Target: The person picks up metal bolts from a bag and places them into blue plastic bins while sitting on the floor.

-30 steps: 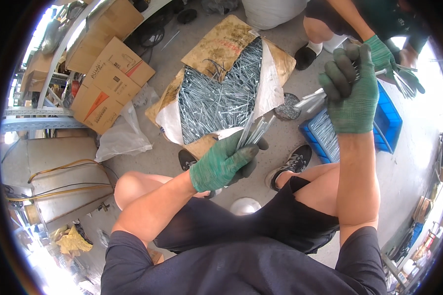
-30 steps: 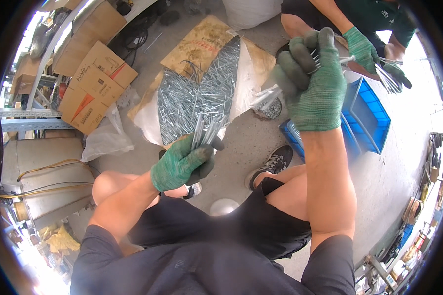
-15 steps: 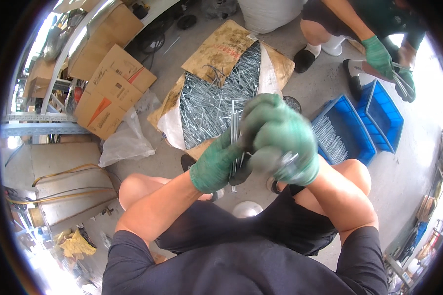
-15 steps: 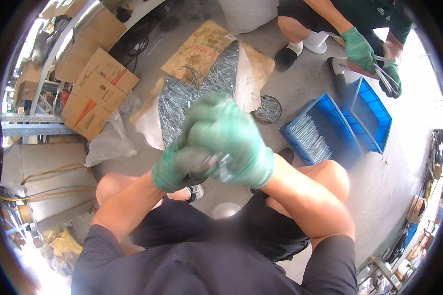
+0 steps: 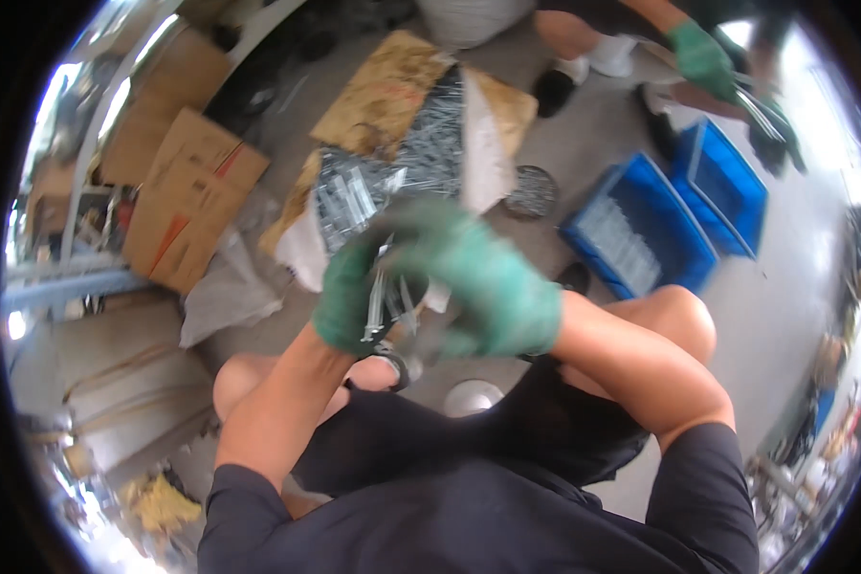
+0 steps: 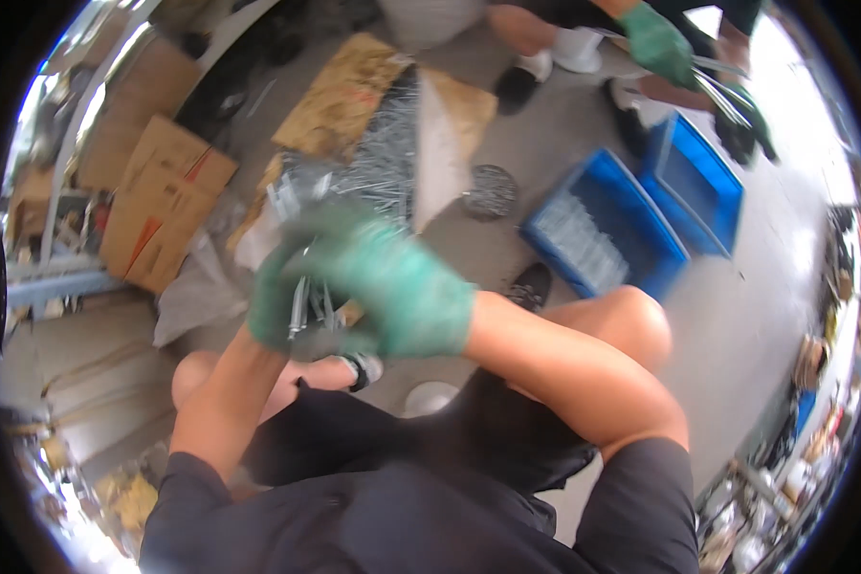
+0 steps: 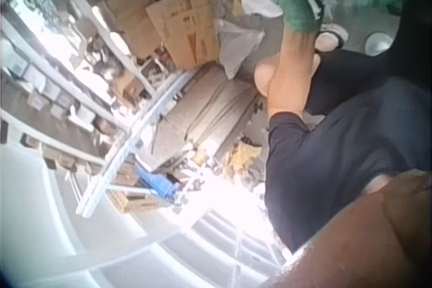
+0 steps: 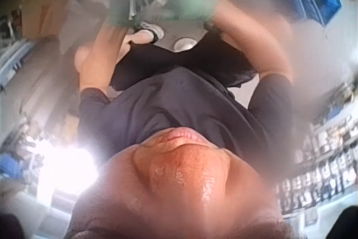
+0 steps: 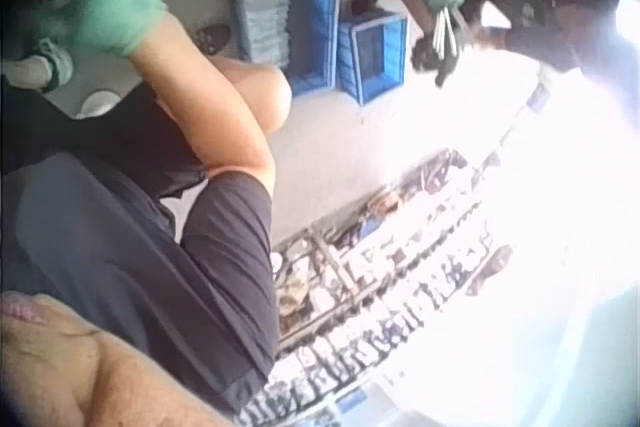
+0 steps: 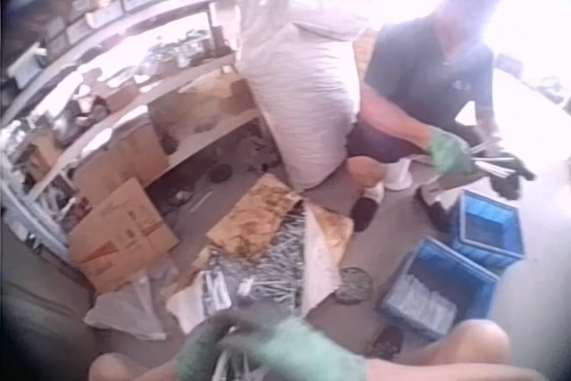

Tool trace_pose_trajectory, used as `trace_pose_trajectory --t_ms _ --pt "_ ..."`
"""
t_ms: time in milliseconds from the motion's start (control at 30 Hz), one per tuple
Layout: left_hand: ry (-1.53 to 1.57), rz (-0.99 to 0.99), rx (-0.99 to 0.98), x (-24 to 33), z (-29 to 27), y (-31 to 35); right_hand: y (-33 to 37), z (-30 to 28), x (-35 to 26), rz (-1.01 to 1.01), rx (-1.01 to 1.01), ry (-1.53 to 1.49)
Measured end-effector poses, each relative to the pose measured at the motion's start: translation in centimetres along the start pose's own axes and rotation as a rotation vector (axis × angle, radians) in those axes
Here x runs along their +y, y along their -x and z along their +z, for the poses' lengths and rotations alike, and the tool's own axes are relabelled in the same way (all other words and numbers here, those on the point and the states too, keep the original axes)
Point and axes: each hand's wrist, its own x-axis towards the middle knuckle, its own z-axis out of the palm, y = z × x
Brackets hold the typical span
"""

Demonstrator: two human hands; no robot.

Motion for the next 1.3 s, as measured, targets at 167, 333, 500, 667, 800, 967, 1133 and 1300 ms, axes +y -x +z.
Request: trace_pose_trajectory --t_ms 167,333,500,667,800,967,1133,1300 --pt "-0.136 -0.004 -0.133 -0.1 0.0 1.1 0.7 -0.5 2.7 0.868 0.223 -0.591" --pt "-0.418 -0.318 -0.364 0.2 0.7 1.9 -0.7 1.5 0.9 0.853 0.048 -0.935" --pt "-0.427 -0.127 -0.307 -1.6 1.0 2.3 -1.3 1.4 -0.5 0.837 0.199 -0.902" --pt "-0.200 -0.192 -0.210 -2.3 -1.1 1.0 -2.8 0.2 -1.5 0.800 0.528 -1.016" --pt "0.219 -0.172 -0.126 -2.6 1.0 0.7 -2.3 1.9 -3.6 0.614 0.436 -0.626" --pt "-0.071 0.209 -0.406 -3.9 -2.0 -0.3 -2.3 2.7 -3.1 0.420 0.260 -0.481" --pt "-0.976 0.441 -0.118 -3.6 -3.5 1.8 -1.5 0.9 -1.9 0.619 0.133 -0.476" --pt "-0.023 -0.325 -0.184 -1.6 -1.3 2.0 -0.3 0.6 1.0 0.894 0.382 -0.900"
